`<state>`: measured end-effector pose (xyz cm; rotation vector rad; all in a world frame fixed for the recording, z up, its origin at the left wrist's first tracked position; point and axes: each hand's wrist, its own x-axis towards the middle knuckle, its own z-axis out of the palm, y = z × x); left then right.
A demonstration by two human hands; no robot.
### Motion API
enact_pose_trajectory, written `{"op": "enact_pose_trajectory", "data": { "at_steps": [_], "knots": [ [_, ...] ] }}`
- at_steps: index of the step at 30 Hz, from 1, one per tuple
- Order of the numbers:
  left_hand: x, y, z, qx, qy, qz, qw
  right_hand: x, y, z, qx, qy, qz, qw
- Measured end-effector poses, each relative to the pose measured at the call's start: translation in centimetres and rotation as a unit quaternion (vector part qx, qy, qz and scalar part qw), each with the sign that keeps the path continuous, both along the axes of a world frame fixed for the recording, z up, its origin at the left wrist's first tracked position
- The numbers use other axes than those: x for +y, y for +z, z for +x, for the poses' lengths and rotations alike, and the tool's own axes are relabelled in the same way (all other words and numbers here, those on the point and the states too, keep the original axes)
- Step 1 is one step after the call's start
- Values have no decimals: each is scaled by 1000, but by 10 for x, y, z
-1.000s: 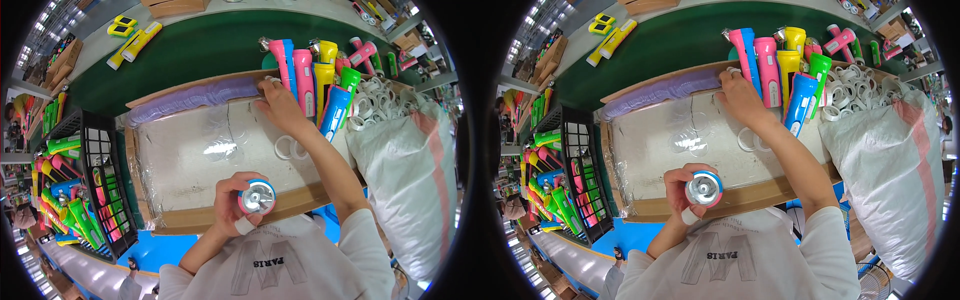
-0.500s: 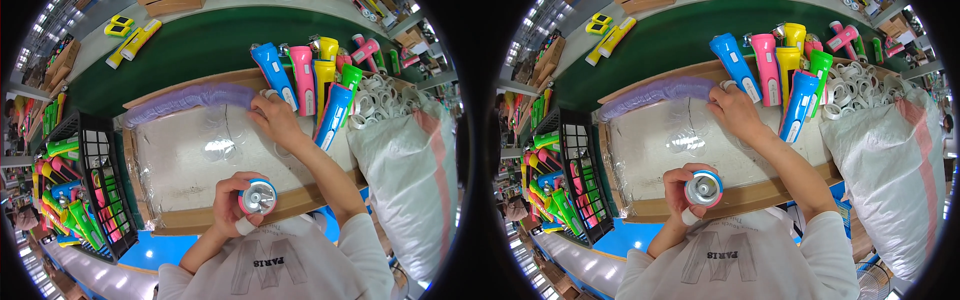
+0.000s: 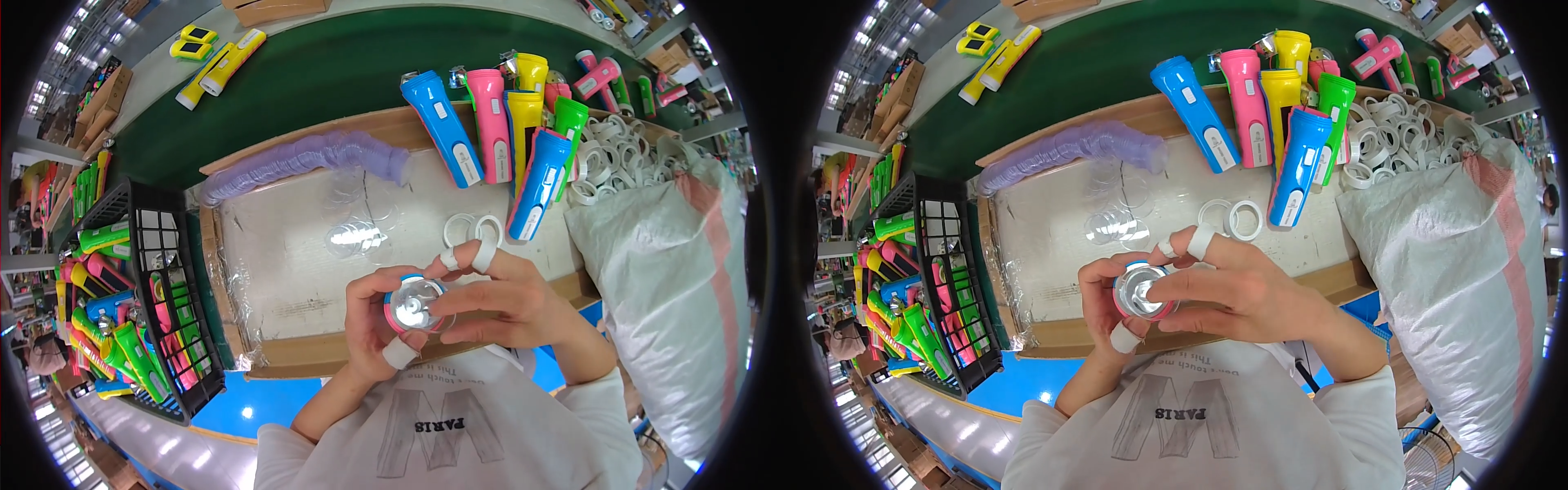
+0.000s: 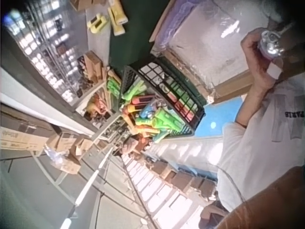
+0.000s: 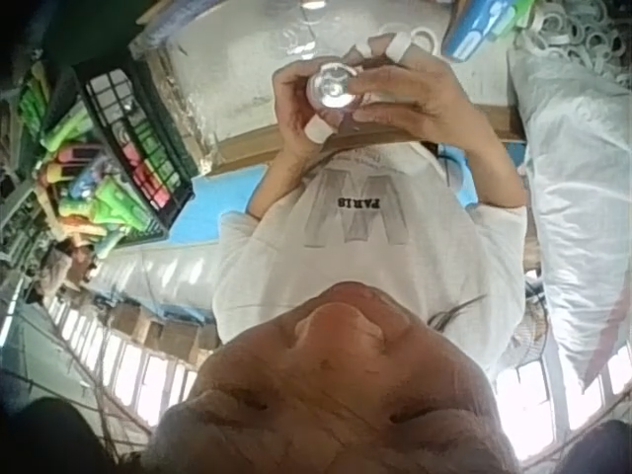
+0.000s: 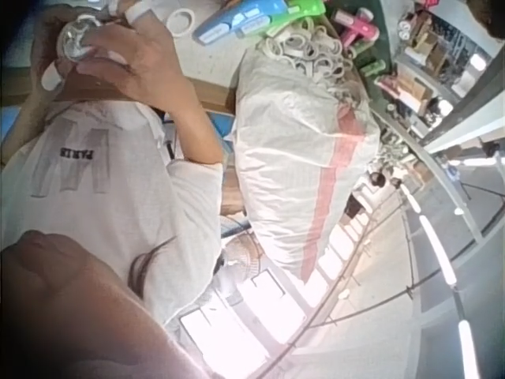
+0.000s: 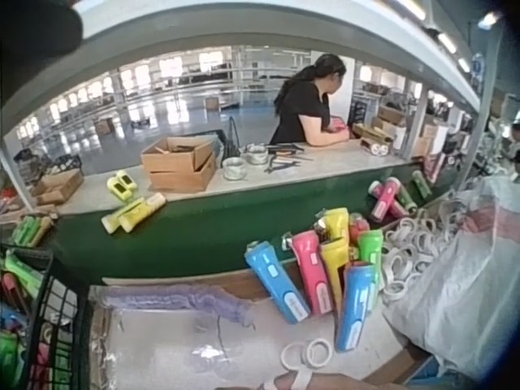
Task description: Assembling plastic rings and lens components onto various colored handheld flashlights on a production line.
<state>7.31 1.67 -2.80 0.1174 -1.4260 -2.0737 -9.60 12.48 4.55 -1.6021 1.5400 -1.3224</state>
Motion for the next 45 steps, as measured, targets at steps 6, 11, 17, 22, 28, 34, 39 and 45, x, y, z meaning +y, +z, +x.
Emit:
{"op": "enact_pose_trajectory", "data": {
  "at_steps": [6,11,17,22,28,34,39,45],
  "knots": [
    [8,-3,2,8,-7,-16,1000,17,-27,27,7,-77,-83,994],
    [7,-8,3,19,-11,-71,997,22,-37,37,55,-114,-134,983],
    [8,-9,2,18,22,-67,997,44,-56,3,128,-285,115,943],
    [11,-3,-1,14,-16,-107,994,47,-75,-22,420,-226,234,847],
    [9,-5,4,13,1,-94,996,43,-1,-10,66,-82,68,992],
    [7,-5,6,15,40,-151,988,28,19,35,160,-98,28,982],
    [-5,3,18,-96,49,-392,913,28,7,46,197,-151,-7,969],
    [-8,12,30,-113,69,-476,870,21,1,56,241,-172,-60,953]
  ]
}}
